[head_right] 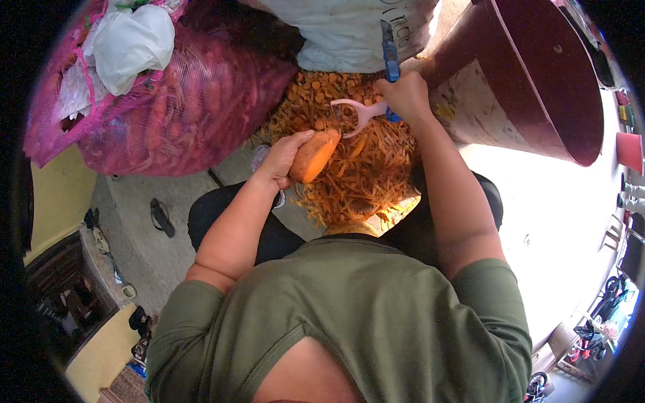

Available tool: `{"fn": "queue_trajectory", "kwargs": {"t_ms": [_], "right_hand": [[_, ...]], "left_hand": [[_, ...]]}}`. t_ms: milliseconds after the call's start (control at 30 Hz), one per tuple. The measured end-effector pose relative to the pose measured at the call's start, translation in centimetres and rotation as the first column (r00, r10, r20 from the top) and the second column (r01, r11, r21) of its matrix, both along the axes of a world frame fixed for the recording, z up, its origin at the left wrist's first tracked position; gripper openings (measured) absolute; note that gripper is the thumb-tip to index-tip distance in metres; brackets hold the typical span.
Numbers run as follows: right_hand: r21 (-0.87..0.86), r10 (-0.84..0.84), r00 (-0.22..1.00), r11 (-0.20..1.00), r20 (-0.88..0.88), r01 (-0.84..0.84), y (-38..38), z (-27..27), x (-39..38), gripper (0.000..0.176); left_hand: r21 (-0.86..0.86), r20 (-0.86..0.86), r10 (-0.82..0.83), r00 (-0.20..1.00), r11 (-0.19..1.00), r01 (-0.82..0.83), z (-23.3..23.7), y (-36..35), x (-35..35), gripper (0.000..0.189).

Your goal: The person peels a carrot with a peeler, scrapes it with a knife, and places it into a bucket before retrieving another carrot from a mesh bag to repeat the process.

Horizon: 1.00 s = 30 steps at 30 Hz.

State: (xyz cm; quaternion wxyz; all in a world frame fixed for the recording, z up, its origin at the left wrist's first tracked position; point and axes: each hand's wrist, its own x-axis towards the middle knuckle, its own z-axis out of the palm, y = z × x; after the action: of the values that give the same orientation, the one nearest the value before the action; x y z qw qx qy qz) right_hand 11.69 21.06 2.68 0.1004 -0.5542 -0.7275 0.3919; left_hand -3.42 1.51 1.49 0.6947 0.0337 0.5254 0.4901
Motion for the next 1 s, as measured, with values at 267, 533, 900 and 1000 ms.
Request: {"fn": "queue_trajectory", "kwargs": {"t_ms": [267,533,900,1000], "right_hand": [[-0.052,-0.031,0.994,0.998,-0.103,0.026,-0.3,0.6,0.4,0.027],[0.006,-0.014,1.000,1.000,-0.023,0.014,-0.2,-0.2,0.4,0.025],[-0.098,0.015,1.000,0.995,-0.003,-0.016,-1.0,0.8,-0.1,0.022],[0.035,0.118,0.989,0.992,0.086,-0.121,-1.8,-0.3,-0.5,0.024]], "left_hand": [[0.064,-0.088,-0.019,0.996,0.998,0.024,0.1,-0.1,-0.3,0.035],[0.104,-0.044,-0.028,0.999,0.994,0.033,0.1,-0.3,-0.4,0.034],[0.127,-0.266,-0.070,0.961,0.986,0.106,-0.4,-0.2,-0.1,0.033],[0.124,-0.278,-0.127,0.952,0.978,0.167,-0.1,-0.1,-0.1,0.031]]}}
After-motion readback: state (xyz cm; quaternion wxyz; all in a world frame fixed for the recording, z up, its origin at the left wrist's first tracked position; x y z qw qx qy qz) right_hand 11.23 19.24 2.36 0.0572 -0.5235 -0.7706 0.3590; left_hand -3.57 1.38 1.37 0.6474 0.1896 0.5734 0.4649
